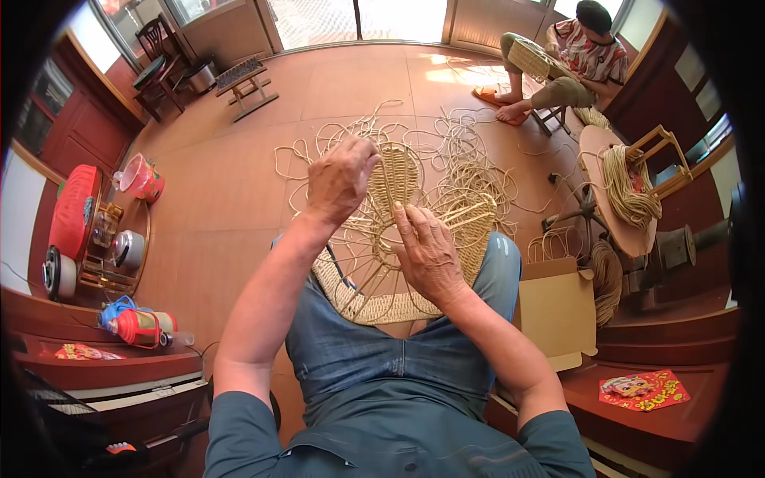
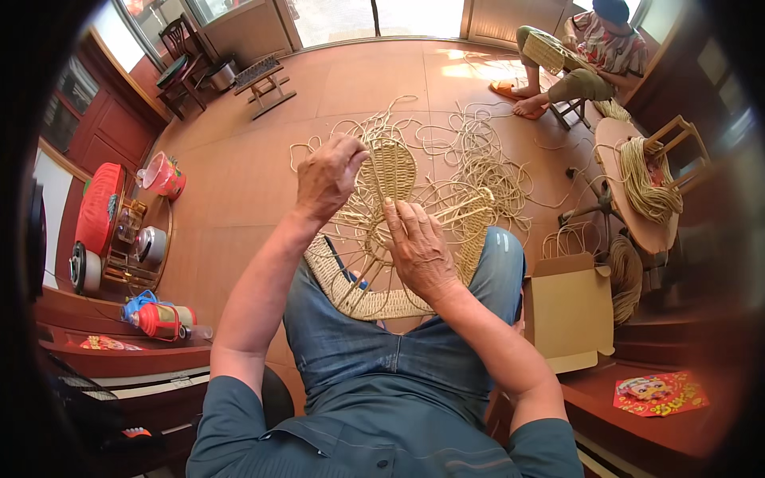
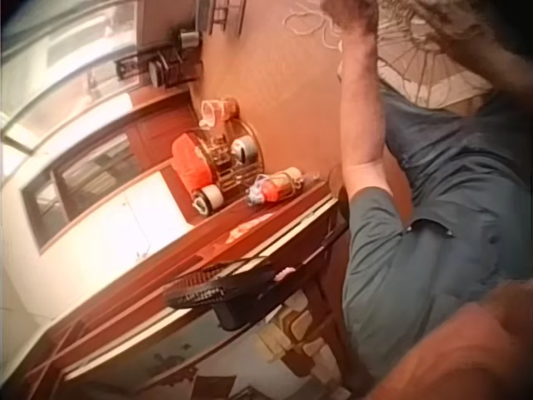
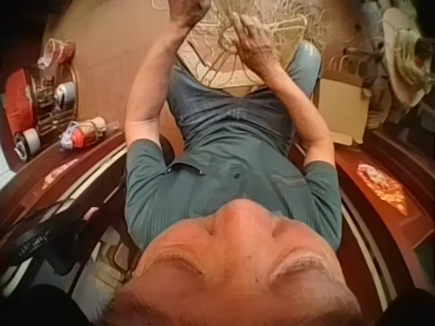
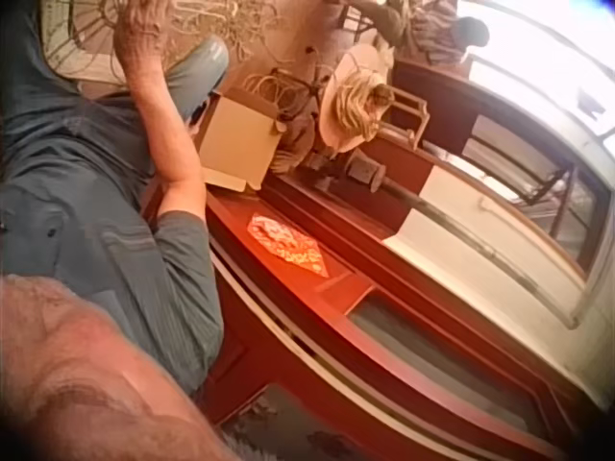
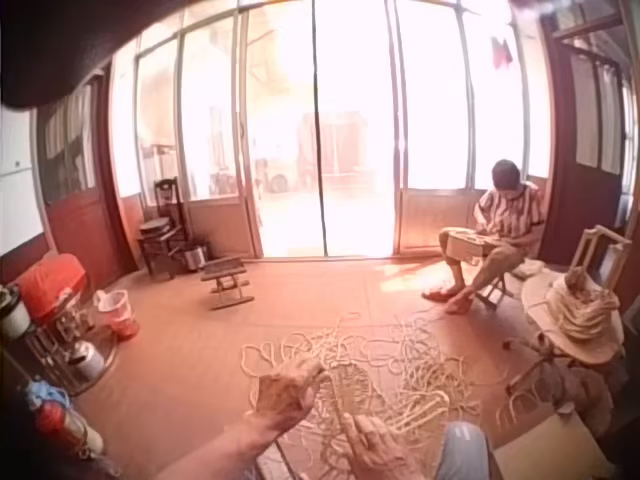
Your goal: Manually weaving a basket using long straw fibers.
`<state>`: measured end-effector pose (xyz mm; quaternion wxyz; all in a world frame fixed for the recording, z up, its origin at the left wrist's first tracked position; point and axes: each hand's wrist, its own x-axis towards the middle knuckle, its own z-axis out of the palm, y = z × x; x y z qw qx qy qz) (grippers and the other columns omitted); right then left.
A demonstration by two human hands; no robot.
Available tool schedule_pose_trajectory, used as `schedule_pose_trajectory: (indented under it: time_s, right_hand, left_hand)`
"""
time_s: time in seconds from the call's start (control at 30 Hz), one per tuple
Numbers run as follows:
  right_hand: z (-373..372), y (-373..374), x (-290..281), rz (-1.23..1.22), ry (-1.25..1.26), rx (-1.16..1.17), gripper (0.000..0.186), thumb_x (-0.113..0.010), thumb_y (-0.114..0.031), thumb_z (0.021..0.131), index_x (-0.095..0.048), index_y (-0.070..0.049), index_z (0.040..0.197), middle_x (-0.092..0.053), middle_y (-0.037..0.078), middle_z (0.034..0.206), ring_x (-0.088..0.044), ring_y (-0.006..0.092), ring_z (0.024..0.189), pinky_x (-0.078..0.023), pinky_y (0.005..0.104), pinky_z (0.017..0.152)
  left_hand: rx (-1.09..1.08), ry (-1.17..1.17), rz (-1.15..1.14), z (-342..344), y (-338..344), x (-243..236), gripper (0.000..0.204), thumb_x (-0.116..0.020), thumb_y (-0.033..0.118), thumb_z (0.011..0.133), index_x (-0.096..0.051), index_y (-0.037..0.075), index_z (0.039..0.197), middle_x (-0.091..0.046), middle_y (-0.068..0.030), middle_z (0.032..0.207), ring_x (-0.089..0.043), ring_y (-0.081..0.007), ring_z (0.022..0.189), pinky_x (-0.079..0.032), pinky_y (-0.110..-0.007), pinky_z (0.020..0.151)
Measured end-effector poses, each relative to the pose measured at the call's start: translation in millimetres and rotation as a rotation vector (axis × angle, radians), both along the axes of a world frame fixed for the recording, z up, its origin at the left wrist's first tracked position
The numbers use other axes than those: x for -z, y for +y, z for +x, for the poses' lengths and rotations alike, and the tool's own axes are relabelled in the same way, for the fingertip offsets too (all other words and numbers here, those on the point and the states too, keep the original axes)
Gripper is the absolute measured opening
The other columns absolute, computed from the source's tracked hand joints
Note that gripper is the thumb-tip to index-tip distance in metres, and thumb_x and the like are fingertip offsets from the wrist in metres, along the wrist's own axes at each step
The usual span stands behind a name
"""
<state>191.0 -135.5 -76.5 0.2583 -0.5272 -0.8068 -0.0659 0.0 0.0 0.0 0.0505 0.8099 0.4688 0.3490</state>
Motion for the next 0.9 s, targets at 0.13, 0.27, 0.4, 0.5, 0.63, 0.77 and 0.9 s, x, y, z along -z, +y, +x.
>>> schedule_pose_trajectory:
  time_s: [0.13,0.27,0.4,0.5,0.63,0.77,0.9]
  right_hand:
    - [-12.5,1.2,-4.2,0.001,-0.058,0.043,0.079,-0.073,-0.026,0.101,-0.042,-0.001,0.169,-0.054,0.020,0.156,-0.052,0.0366,0.146,-0.041,0.0481,0.124]
    - [-13.6,2.3,-4.0,0.009,-0.129,0.053,0.081,-0.074,-0.025,0.099,-0.043,0.000,0.168,-0.055,0.021,0.154,-0.053,0.0363,0.146,-0.041,0.0476,0.123]
    - [-11.5,3.6,-6.8,-0.003,-0.171,0.055,0.078,-0.071,-0.019,0.098,-0.043,0.002,0.168,-0.056,0.021,0.153,-0.056,0.0364,0.144,-0.043,0.0468,0.122]
    - [-10.0,6.4,-8.0,0.031,-0.263,0.066,0.073,-0.064,-0.013,0.098,-0.043,0.003,0.167,-0.058,0.022,0.150,-0.060,0.0362,0.140,-0.047,0.0455,0.119]
    - [-7.8,8.7,-11.4,0.049,-0.319,0.046,0.068,-0.059,-0.012,0.099,-0.046,0.004,0.164,-0.061,0.021,0.144,-0.062,0.0349,0.136,-0.051,0.0442,0.113]
    - [-2.9,7.2,-12.5,0.075,-0.311,0.038,0.066,-0.058,-0.013,0.100,-0.048,0.005,0.162,-0.062,0.020,0.141,-0.063,0.0339,0.136,-0.053,0.0445,0.112]
    - [0.3,8.0,-11.7,0.088,-0.283,0.020,0.065,-0.058,-0.012,0.100,-0.048,0.004,0.163,-0.062,0.020,0.142,-0.062,0.0341,0.137,-0.052,0.0449,0.112]
  left_hand:
    - [0.073,0.126,0.138,2.6,13.1,-4.5,0.013,-0.073,0.021,0.103,-0.068,0.010,0.104,-0.071,-0.0094,0.102,-0.073,-0.0304,0.098,-0.060,-0.045,0.082]
    - [0.088,0.195,0.194,4.3,12.6,-5.6,0.014,-0.073,0.020,0.102,-0.066,0.008,0.104,-0.069,-0.0097,0.101,-0.073,-0.0299,0.099,-0.060,-0.044,0.082]
    - [0.085,0.201,0.180,5.7,10.5,-8.5,0.014,-0.073,0.019,0.102,-0.066,0.007,0.104,-0.069,-0.0097,0.102,-0.073,-0.0298,0.099,-0.060,-0.044,0.084]
    - [0.113,0.217,0.149,6.5,10.2,-11.0,0.013,-0.073,0.018,0.102,-0.066,0.007,0.104,-0.069,-0.0095,0.103,-0.073,-0.0296,0.100,-0.060,-0.044,0.085]
    - [0.203,0.219,0.118,7.8,17.3,-6.1,0.015,-0.074,0.020,0.101,-0.065,0.007,0.101,-0.069,-0.0095,0.099,-0.073,-0.0319,0.097,-0.059,-0.046,0.085]
    - [0.257,0.279,-0.116,8.3,8.7,-11.9,0.020,-0.073,0.024,0.104,-0.069,0.005,0.102,-0.071,-0.0124,0.094,-0.072,-0.0334,0.091,-0.057,-0.047,0.084]
    - [0.161,-0.382,-0.389,7.9,0.4,-4.1,0.042,-0.061,0.042,0.116,-0.074,0.003,0.122,-0.079,-0.0111,0.102,-0.071,-0.0177,0.076,-0.058,-0.032,0.066]
